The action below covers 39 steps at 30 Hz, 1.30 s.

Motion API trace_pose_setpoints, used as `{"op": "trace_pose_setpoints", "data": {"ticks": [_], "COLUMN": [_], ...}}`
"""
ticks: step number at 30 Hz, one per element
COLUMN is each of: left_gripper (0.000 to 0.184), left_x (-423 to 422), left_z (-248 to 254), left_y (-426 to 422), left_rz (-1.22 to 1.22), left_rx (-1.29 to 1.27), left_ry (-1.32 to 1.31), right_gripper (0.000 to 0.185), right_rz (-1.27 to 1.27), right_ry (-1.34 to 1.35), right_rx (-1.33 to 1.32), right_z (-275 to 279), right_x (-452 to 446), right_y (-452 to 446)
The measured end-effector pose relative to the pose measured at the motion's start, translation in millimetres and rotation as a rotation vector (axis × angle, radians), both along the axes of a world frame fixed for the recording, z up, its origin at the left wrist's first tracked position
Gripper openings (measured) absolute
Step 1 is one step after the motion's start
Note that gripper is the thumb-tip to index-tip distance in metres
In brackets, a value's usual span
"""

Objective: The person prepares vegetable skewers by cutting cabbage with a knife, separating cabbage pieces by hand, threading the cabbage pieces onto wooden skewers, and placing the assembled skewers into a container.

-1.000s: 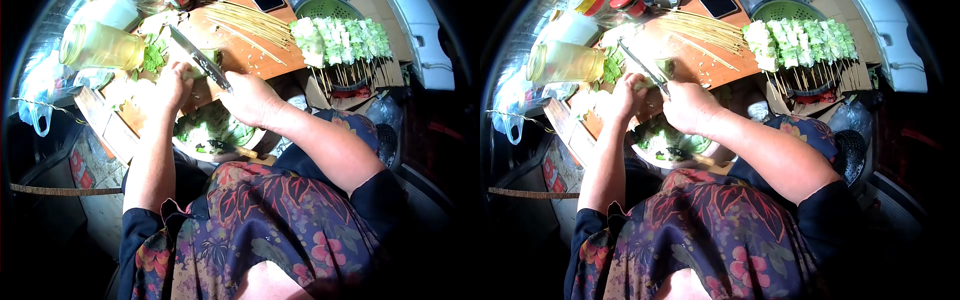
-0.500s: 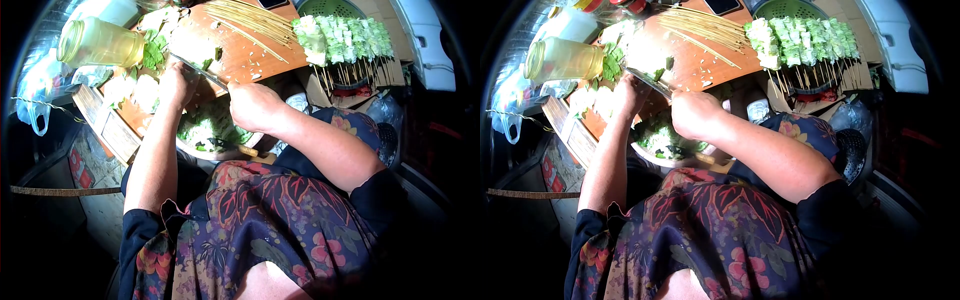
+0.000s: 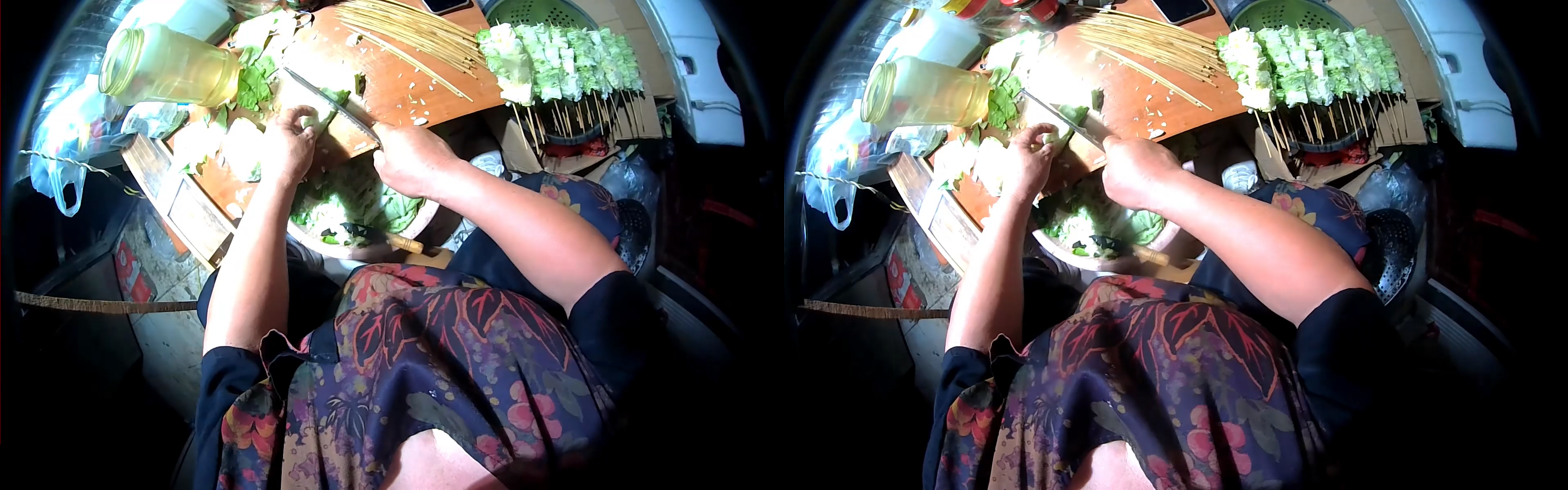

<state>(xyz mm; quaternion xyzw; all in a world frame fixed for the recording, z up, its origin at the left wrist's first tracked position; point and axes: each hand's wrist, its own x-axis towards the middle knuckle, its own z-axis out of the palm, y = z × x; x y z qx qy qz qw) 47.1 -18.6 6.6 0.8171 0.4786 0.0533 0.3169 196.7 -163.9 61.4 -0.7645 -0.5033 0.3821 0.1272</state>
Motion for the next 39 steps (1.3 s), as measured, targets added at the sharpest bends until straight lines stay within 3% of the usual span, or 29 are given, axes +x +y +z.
{"op": "trace_pose_setpoints", "data": {"ticks": [3,10,16,21,39], "left_gripper": [0.021,0.021,0.022,0.025,0.026], "left_x": [4,4,5,2,50], "left_z": [2,-1,2,2,-9], "left_y": [-3,1,3,-3,17], "left_rz": [0.101,0.037,0.001,-0.003,0.008], "left_rx": [0.033,0.039,0.042,0.056,0.13], "left_ry": [-0.02,0.01,0.055,0.067,-0.1], "right_gripper": [0.025,0.024,0.023,0.028,0.026], "right_rz": [0.024,0.058,0.097,0.044,-0.187], "right_ry": [0.037,0.05,0.109,0.085,0.057], "right_rx": [-0.048,-0.02,-0.207,-0.111,-0.085], "right_z": [21,12,22,-5,4], "right_x": [-4,-6,-1,-7,18], "right_y": [-1,-8,11,2,19]}}
